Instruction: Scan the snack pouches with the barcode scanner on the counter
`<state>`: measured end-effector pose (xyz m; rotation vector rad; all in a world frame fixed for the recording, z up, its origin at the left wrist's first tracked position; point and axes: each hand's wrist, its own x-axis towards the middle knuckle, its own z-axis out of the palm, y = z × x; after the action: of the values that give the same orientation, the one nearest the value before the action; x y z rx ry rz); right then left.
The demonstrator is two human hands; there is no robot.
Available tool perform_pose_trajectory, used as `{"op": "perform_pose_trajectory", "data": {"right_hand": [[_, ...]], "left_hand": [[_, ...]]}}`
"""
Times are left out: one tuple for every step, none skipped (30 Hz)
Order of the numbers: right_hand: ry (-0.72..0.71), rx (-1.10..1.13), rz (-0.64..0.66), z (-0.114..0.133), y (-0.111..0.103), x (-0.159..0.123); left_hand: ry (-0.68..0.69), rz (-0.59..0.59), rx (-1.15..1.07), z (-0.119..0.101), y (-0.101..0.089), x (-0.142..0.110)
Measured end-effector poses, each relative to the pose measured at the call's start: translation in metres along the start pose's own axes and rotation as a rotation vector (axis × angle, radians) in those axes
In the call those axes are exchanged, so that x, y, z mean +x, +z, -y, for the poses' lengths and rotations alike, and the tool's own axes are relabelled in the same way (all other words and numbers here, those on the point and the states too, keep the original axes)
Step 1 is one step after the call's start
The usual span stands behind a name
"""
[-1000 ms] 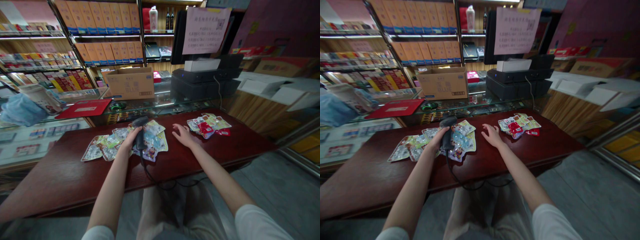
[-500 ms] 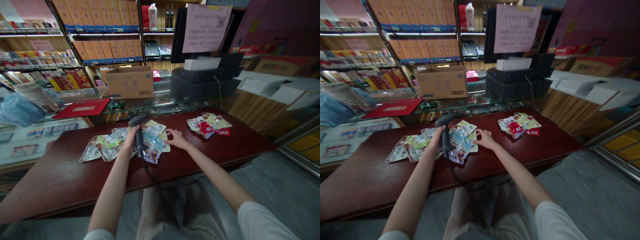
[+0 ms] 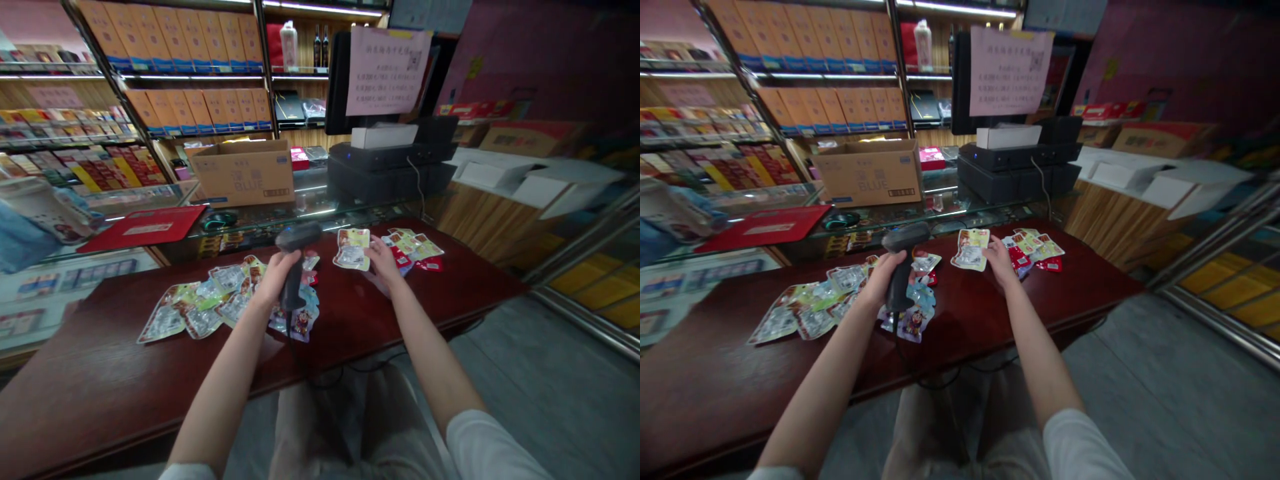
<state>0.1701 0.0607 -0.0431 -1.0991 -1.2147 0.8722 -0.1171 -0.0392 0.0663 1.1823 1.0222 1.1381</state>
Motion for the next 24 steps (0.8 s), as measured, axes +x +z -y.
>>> {"op": "perform_pose_trajectory", "data": {"right_hand": [[-0.036, -0.025, -0.054, -0.003, -0.001, 0.003], [-0.064, -0.054, -0.082, -0.005, -0.002, 0.005], [-0.083, -0.087, -0.091, -0.008, -0.001, 0.006], [-0.095, -0.124, -0.092, -0.010, -0.001, 0.007], [-0.103, -0.161, -0.097, -0.011, 0.000, 0.008], [-0.106, -0.197, -0.109, -0.013, 0.001, 0.008], [-0.109, -0.227, -0.129, -0.013, 0.001, 0.008], [-0.114, -0.246, -0.150, -0.014, 0.002, 0.009], [-0.123, -0.249, -0.172, -0.014, 0.002, 0.009], [-0.132, -0.238, -0.189, -0.014, 0.002, 0.009], [-0.139, -0.219, -0.201, -0.014, 0.002, 0.009], [-0.143, -0.199, -0.208, -0.014, 0.002, 0.009], [-0.146, -0.181, -0.211, -0.014, 0.002, 0.009], [-0.150, -0.168, -0.210, -0.015, 0.002, 0.008], [-0.154, -0.165, -0.208, -0.015, 0.002, 0.008], [-0.160, -0.171, -0.209, -0.015, 0.002, 0.007], [-0.166, -0.185, -0.213, -0.015, 0.001, 0.007], [-0.170, -0.202, -0.218, -0.015, 0.001, 0.007], [-0.169, -0.219, -0.223, -0.015, 0.001, 0.006], [-0.167, -0.230, -0.228, -0.016, 0.001, 0.006], [-0.167, -0.229, -0.232, -0.016, 0.001, 0.006], [-0.174, -0.218, -0.233, -0.016, 0.002, 0.006], [-0.187, -0.200, -0.233, -0.017, 0.003, 0.006], [-0.204, -0.182, -0.232, -0.017, 0.003, 0.007]], "left_hand": [[0.017, 0.051, -0.002, 0.001, 0.009, 0.004], [0.034, 0.106, -0.013, 0.004, 0.018, 0.008], [0.038, 0.153, -0.028, 0.008, 0.025, 0.012], [0.030, 0.190, -0.041, 0.013, 0.032, 0.016], [0.016, 0.217, -0.050, 0.018, 0.037, 0.019], [0.001, 0.232, -0.052, 0.023, 0.041, 0.021], [-0.013, 0.238, -0.048, 0.028, 0.044, 0.022], [-0.026, 0.242, -0.038, 0.033, 0.046, 0.023], [-0.037, 0.246, -0.024, 0.037, 0.047, 0.022], [-0.045, 0.250, -0.009, 0.040, 0.047, 0.021], [-0.054, 0.254, 0.007, 0.043, 0.047, 0.020], [-0.065, 0.259, 0.022, 0.045, 0.047, 0.019], [-0.077, 0.260, 0.038, 0.047, 0.047, 0.018], [-0.088, 0.258, 0.053, 0.048, 0.047, 0.017], [-0.098, 0.258, 0.064, 0.049, 0.047, 0.016], [-0.104, 0.260, 0.070, 0.050, 0.047, 0.016], [-0.107, 0.268, 0.072, 0.051, 0.048, 0.016], [-0.105, 0.274, 0.068, 0.052, 0.048, 0.016], [-0.103, 0.281, 0.062, 0.053, 0.049, 0.016], [-0.103, 0.285, 0.057, 0.053, 0.049, 0.016], [-0.105, 0.284, 0.056, 0.054, 0.050, 0.016], [-0.110, 0.280, 0.058, 0.054, 0.050, 0.016], [-0.116, 0.276, 0.062, 0.054, 0.050, 0.016], [-0.120, 0.273, 0.064, 0.054, 0.051, 0.016]]}}
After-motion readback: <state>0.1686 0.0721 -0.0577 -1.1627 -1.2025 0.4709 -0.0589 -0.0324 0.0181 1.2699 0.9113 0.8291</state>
